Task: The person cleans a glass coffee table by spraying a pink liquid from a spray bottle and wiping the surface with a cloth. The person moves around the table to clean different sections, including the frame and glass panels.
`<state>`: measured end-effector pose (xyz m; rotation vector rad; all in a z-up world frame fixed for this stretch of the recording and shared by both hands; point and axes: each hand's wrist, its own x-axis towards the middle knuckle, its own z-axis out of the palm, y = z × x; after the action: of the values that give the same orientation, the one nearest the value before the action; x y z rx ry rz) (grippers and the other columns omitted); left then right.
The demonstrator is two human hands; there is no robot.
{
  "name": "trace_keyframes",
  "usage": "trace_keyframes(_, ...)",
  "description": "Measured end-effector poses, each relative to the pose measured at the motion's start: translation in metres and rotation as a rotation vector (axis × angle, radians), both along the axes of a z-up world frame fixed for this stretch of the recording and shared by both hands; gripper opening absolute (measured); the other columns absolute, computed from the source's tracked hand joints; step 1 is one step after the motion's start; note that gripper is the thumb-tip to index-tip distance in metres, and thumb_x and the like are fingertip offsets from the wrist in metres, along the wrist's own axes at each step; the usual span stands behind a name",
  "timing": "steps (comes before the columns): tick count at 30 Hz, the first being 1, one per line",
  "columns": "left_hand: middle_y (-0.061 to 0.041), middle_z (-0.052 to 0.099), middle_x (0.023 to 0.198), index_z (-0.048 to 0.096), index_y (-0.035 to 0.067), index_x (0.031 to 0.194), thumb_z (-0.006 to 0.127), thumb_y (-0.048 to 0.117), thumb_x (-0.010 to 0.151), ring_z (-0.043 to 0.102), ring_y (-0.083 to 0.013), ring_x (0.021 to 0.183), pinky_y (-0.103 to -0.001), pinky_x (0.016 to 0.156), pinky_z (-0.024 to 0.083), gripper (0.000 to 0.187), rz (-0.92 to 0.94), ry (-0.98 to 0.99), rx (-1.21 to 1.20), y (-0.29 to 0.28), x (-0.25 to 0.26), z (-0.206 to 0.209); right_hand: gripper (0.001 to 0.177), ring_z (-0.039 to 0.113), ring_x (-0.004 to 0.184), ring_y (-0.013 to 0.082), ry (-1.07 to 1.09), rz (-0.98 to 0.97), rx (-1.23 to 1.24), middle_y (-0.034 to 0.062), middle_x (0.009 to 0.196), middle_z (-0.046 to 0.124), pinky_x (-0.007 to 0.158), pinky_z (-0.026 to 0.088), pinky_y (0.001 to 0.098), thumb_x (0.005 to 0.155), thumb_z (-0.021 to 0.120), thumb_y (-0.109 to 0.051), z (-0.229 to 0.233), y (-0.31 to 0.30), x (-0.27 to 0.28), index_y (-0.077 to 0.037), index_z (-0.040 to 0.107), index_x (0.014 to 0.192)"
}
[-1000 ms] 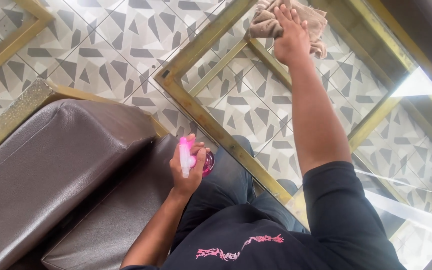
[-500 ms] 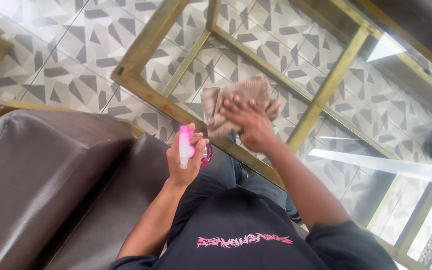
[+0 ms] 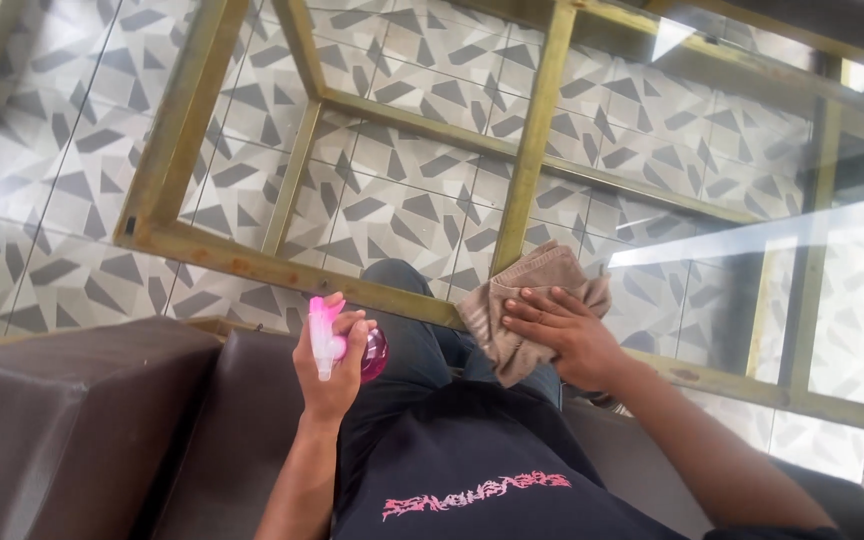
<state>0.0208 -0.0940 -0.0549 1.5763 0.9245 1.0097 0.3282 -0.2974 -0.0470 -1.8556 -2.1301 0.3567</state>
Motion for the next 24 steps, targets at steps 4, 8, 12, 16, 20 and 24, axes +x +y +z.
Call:
trace_keyframes(4,-0.015,0.078,0.095,0.064,0.002,0.129,0.073,0.008,0.094,0.079,-0.0268,0.083,-0.042,0.089,0.06,0.037,-0.016,0.004,-0.047,0.004,-0.005,-0.007,0.082,0.033,0.152,0.0165,0.02,0.005,0.059,-0.0072,0.16,0.046,0.123,0.018,0.0386,0.07,0.049,-0.002,-0.005,0.02,-0.004,-0.029,0.058,0.146)
trace_keyframes(8,-0.012,0.076,0.095,0.06,-0.002,0.127,0.07,0.006,0.095,0.078,-0.0213,0.085,-0.037,0.093,0.06,0.035,-0.042,0.0,-0.055,0.013,-0.006,0.003,0.086,0.023,0.156,0.0225,0.037,-0.003,-0.02,-0.0027,0.164,0.038,0.125,0.009,0.0473,0.069,0.059,-0.012,-0.019,0.08,-0.033,-0.028,0.047,0.153)
trace_keyframes(12,-0.015,0.072,0.094,0.056,-0.006,0.129,0.067,0.004,0.095,0.077,-0.0239,0.083,-0.033,0.092,0.06,0.036,-0.024,-0.017,-0.137,0.019,-0.005,0.004,0.079,0.026,0.155,0.0312,-0.002,0.144,-0.098,0.0008,0.164,0.037,0.124,0.013,0.0588,0.08,0.063,-0.016,-0.014,0.185,-0.086,-0.028,0.042,0.155)
trace_keyframes(16,-0.009,0.07,0.095,0.06,-0.005,0.132,0.074,0.006,0.093,0.07,-0.0176,0.091,-0.032,0.092,0.057,0.043,0.06,0.11,0.017,0.029,-0.01,0.01,0.061,0.024,0.156,0.0271,0.01,0.17,-0.146,-0.002,0.165,0.036,0.126,0.008,0.0577,0.093,0.057,-0.032,-0.018,0.245,-0.125,-0.033,0.043,0.153)
trace_keyframes(20,-0.012,0.066,0.086,0.056,-0.004,0.129,0.067,-0.002,0.098,0.075,-0.0241,0.082,-0.031,0.085,0.06,0.033,0.009,0.065,-0.1,0.031,-0.018,0.018,0.063,0.028,0.157,0.0206,-0.075,0.154,-0.081,-0.0088,0.166,0.034,0.126,0.017,0.0501,0.094,0.052,-0.024,-0.032,0.216,-0.116,-0.034,0.041,0.155)
trace_keyframes(24,-0.008,0.079,0.08,0.066,0.004,0.125,0.073,0.009,0.09,0.074,-0.0163,0.098,-0.032,0.101,0.052,0.037,-0.242,0.339,-0.199,0.03,-0.015,0.025,0.072,0.029,0.156,0.0188,0.135,0.009,-0.058,-0.0072,0.163,0.04,0.126,0.014,0.0519,0.081,0.072,-0.024,-0.032,0.149,-0.059,-0.032,0.052,0.149)
